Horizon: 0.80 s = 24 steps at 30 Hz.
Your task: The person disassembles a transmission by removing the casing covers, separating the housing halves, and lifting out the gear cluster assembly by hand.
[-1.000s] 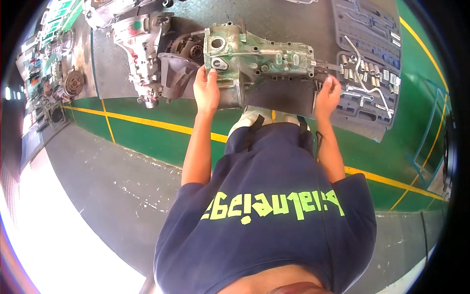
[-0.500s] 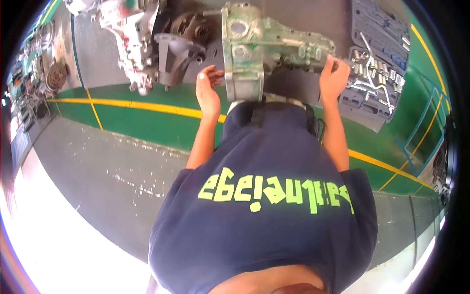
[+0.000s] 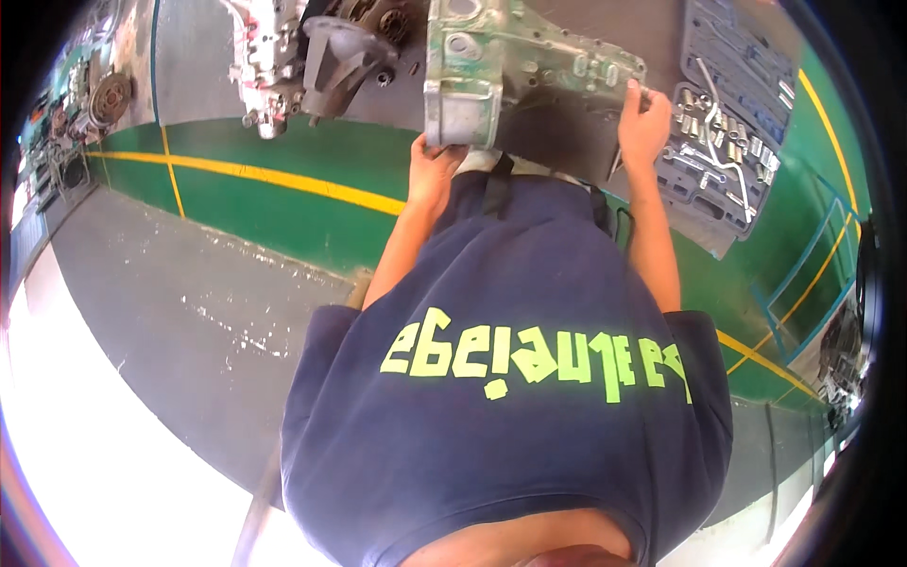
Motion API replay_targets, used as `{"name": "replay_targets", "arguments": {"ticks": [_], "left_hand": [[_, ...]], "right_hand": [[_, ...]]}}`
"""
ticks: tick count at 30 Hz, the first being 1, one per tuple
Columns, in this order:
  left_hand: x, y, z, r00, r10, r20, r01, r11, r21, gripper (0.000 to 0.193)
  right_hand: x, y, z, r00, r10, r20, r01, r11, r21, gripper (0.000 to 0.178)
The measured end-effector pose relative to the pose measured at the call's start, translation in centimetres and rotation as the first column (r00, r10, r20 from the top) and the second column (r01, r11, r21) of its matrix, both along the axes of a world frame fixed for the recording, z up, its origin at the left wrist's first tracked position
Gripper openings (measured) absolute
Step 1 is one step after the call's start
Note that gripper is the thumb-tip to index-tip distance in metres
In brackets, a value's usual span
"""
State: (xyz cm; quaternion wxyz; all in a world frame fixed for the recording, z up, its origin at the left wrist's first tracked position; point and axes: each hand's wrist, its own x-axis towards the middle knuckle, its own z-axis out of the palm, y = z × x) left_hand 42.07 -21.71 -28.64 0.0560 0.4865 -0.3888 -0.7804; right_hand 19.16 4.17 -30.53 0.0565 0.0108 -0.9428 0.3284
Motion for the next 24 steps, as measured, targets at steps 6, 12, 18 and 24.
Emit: {"name": "replay_targets", "arguments": {"ticks": [6, 12, 18, 24], "left_hand": [[-0.5, 0.3, 1.1, 0.985, -0.051, 0.166, 0.078, 0.983, -0.164, 0.062], [-2.8, -2.7, 4.3, 0.779, -0.524, 0.346, 0.627, 0.622, -0.469, 0.066], [-10.9, -4.8, 12.1, 0.905, -0.420, -0.072, 0.422, 0.907, 0.008, 0.058], [-16.6, -4.0, 10.3, 0.898, -0.373, 0.234, 0.409, 0.903, -0.129, 0.037]], "right_hand": [[0.5, 2.6, 0.0, 0.983, 0.073, 0.168, -0.011, 0.939, -0.344, 0.034], [-0.2, 3.1, 1.9, 0.987, 0.028, -0.158, 0.014, 0.967, 0.254, 0.063], [-2.0, 5.5, -2.6, 0.973, 0.156, 0.172, -0.122, 0.973, -0.197, 0.067], [-4.6, 7.4, -5.3, 0.967, 0.167, 0.190, -0.156, 0.985, -0.069, 0.031]]}}
